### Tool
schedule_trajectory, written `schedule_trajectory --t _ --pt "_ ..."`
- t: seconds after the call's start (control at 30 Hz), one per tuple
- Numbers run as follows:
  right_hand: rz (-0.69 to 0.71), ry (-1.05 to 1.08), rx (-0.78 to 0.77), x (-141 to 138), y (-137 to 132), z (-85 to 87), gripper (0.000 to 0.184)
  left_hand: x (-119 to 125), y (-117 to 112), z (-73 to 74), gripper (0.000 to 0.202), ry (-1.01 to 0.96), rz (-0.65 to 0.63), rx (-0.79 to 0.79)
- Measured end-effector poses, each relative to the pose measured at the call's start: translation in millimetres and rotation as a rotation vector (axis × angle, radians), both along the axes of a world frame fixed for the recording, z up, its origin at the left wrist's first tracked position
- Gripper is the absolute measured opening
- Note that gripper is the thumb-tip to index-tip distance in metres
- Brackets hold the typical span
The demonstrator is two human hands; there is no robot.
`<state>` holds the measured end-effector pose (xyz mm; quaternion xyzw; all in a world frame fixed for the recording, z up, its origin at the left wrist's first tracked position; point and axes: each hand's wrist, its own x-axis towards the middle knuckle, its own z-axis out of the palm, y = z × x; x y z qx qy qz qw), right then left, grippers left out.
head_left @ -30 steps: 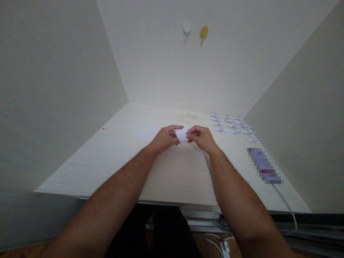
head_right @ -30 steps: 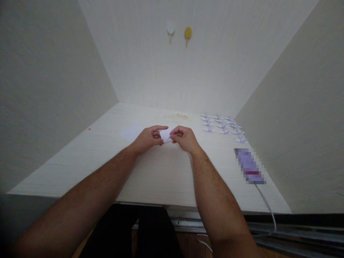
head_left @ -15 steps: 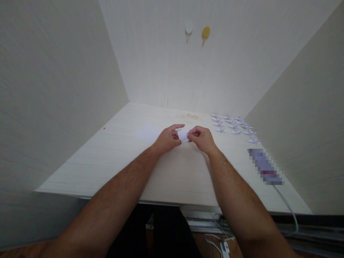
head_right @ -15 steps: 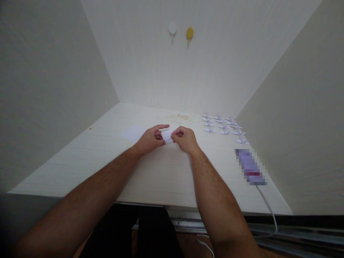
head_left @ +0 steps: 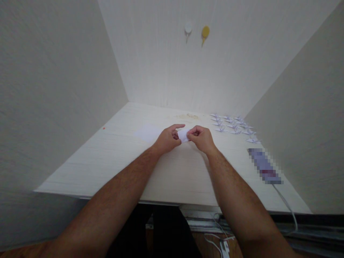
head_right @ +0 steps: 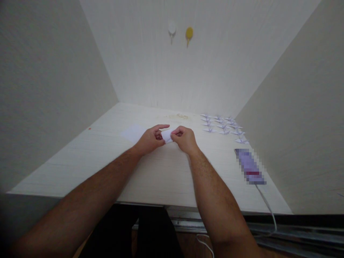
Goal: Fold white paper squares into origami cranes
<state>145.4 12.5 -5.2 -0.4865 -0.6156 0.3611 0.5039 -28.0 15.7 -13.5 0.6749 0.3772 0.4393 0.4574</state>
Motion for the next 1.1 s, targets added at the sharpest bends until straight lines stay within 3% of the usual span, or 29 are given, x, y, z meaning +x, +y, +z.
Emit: schedule_trajectory --t 0.47,0.7,0.93,1.1 --pt "-0.017 0.034 0.023 -1.1 1.0 -3.2 0.017 1.2 -0.4 -1.6 0.067 -0.02 -0.024 0.0" --pt "-0.029 0.024 0.024 -1.0 3.2 -5.2 0.017 1.6 2.7 -6.5 0.043 -0.057 -0.028 -0.033" --pt "-0.024 0.054 0.032 -2.8 1.5 -1.3 0.015 1.6 -3.1 0.0 0.033 -0.077 -0.034 -0.054" --pt "-0.034 0.031 0.02 -5.5 -1.4 1.1 0.015 3.8 -6.0 2.7 0.032 -0.042 0.053 -0.031"
